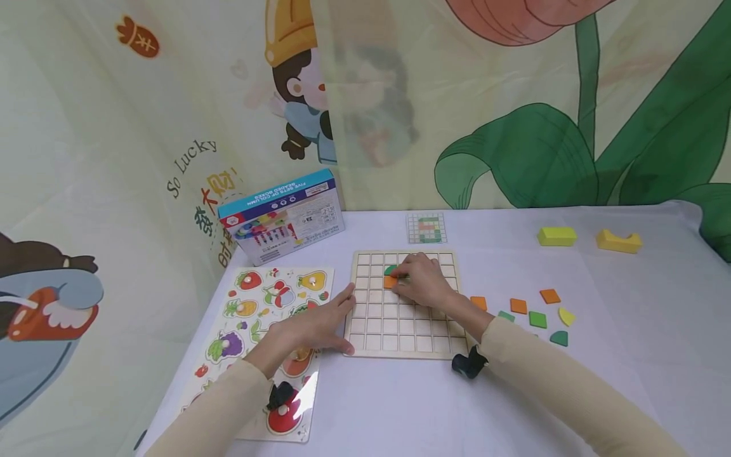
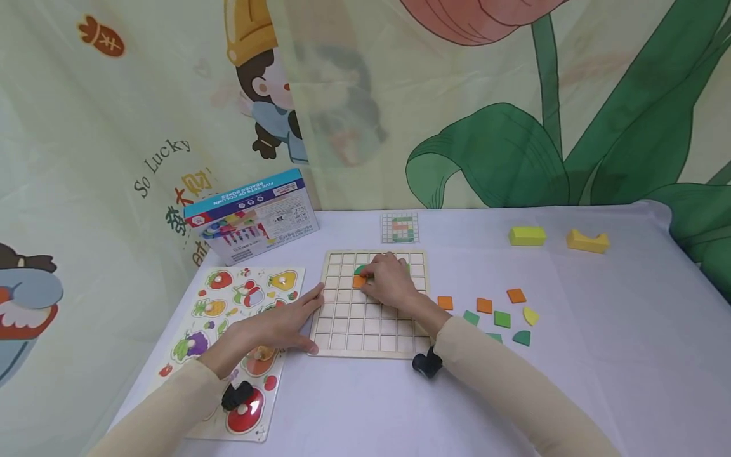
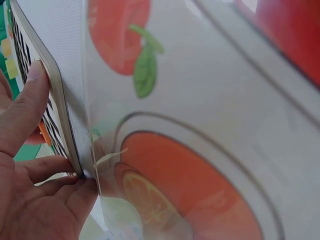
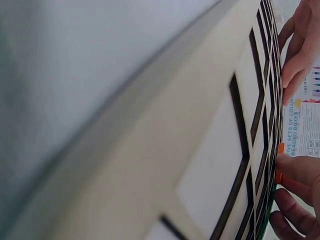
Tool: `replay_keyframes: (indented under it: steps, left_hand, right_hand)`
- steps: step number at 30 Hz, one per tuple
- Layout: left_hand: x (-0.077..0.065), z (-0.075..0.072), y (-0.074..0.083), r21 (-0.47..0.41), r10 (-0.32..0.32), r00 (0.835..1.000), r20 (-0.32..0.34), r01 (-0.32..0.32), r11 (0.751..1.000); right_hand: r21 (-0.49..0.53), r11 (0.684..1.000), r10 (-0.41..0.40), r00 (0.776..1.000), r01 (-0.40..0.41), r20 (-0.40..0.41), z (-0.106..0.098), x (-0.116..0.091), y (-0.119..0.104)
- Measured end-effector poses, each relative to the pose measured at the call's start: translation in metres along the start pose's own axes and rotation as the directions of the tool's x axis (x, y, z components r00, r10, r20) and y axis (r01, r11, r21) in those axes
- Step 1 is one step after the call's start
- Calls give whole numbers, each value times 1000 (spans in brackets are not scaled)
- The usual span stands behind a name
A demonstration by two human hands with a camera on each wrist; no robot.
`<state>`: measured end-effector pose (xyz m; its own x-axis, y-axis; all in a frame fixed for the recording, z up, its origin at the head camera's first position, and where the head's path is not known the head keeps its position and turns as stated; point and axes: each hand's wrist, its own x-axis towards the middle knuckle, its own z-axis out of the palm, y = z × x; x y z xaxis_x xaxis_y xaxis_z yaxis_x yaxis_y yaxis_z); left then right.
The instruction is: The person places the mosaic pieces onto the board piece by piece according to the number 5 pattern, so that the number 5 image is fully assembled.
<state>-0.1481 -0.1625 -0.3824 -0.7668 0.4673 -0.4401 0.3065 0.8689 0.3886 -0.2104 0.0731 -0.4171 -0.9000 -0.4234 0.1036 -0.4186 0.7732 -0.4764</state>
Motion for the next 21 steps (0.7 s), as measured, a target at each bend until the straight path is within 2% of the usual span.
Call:
replay_keyframes:
  steps: [13,18,21]
  left_hand:
    - [2,1,-2,1,2,1000,-1,-2,1000]
    - [2,1,-2,0,-1,1000,-2,1,1000]
    - [2,1,-2,2,-7,1000,-1,7,1000]
  right_hand:
    - [17,1000,20,1000,-20,-7,0,-1,-2]
    - [43,999,-8,1000,9,-18,-1,-1,1]
    - [96,995,-36,999,39,-26,-6,-1,5]
